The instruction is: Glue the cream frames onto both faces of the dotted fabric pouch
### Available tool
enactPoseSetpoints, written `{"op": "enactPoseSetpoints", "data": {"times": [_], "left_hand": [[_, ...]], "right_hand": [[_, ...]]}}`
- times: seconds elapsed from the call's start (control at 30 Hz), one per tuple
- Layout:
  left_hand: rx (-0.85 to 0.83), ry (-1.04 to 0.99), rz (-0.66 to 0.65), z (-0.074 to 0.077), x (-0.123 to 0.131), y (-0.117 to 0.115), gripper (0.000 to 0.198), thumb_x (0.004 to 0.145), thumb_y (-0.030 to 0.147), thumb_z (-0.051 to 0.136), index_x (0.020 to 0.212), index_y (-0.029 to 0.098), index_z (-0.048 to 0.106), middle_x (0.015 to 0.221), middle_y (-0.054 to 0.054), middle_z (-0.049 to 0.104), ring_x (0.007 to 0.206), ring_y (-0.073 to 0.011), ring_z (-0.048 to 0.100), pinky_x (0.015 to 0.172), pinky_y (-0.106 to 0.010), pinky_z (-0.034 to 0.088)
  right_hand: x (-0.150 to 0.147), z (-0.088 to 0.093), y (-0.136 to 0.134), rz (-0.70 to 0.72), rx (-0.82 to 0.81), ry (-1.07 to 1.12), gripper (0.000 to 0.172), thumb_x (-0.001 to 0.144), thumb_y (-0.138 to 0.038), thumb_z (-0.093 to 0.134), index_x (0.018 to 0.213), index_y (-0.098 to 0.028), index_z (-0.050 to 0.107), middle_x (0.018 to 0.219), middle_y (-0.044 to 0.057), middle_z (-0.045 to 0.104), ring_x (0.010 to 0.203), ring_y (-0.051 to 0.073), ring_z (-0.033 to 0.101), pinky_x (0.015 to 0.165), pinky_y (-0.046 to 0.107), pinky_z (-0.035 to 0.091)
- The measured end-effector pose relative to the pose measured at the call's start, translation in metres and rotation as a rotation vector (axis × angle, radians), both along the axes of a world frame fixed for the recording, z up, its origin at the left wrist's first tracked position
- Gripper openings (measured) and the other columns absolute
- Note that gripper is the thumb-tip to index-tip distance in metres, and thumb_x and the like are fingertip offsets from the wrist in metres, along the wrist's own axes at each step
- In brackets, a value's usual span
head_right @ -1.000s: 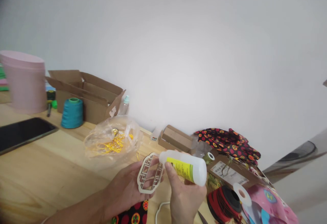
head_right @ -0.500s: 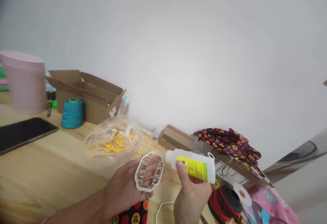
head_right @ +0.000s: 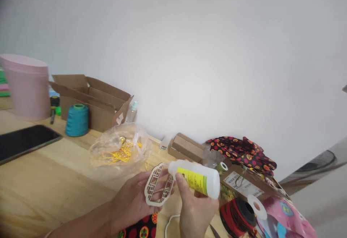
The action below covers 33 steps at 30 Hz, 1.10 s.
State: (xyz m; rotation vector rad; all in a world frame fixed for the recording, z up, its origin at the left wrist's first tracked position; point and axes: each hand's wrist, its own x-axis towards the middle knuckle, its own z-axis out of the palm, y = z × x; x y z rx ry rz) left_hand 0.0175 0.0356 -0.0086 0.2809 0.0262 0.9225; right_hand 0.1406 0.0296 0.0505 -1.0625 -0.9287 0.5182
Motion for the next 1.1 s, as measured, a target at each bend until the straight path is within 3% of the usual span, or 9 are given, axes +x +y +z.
{"op": "enactPoseSetpoints", "data": {"times": [0.43,0.8,1.1], "left_hand": [[-0.008,0.009,0.005,-0.0011,0.0009,-0.0013,0.035,0.082,0.029,0.045,0.114,0.015,0.053,0.092,-0.009,0.066,0.075,-0.0147,0.06,0.064,-0.025,0.037],[0.001,0.066,0.025,-0.001,0.0014,-0.0006,0.038,0.082,0.032,0.045,0.116,0.017,0.051,0.094,-0.008,0.065,0.085,-0.0175,0.059,0.064,-0.025,0.037],[-0.012,0.064,0.035,-0.0027,0.0019,0.0002,0.03,0.082,0.035,0.044,0.101,0.016,0.058,0.089,-0.005,0.065,0.079,-0.0155,0.059,0.065,-0.025,0.036]], "right_hand": [[-0.0014,0.0041,-0.0062,-0.02,-0.044,-0.039,0.047,0.042,-0.021,0.08,0.084,-0.005,0.065,0.075,0.012,0.071,0.069,0.025,0.067,0.066,0.033,0.056],[-0.0021,0.0038,-0.0069,0.023,-0.046,-0.032,0.049,0.039,-0.019,0.081,0.083,-0.005,0.065,0.072,0.011,0.071,0.066,0.023,0.067,0.063,0.03,0.056],[-0.0035,-0.0008,-0.0087,0.043,-0.066,-0.067,0.047,0.044,-0.024,0.079,0.085,-0.004,0.064,0.076,0.014,0.071,0.069,0.026,0.067,0.066,0.033,0.055]]}}
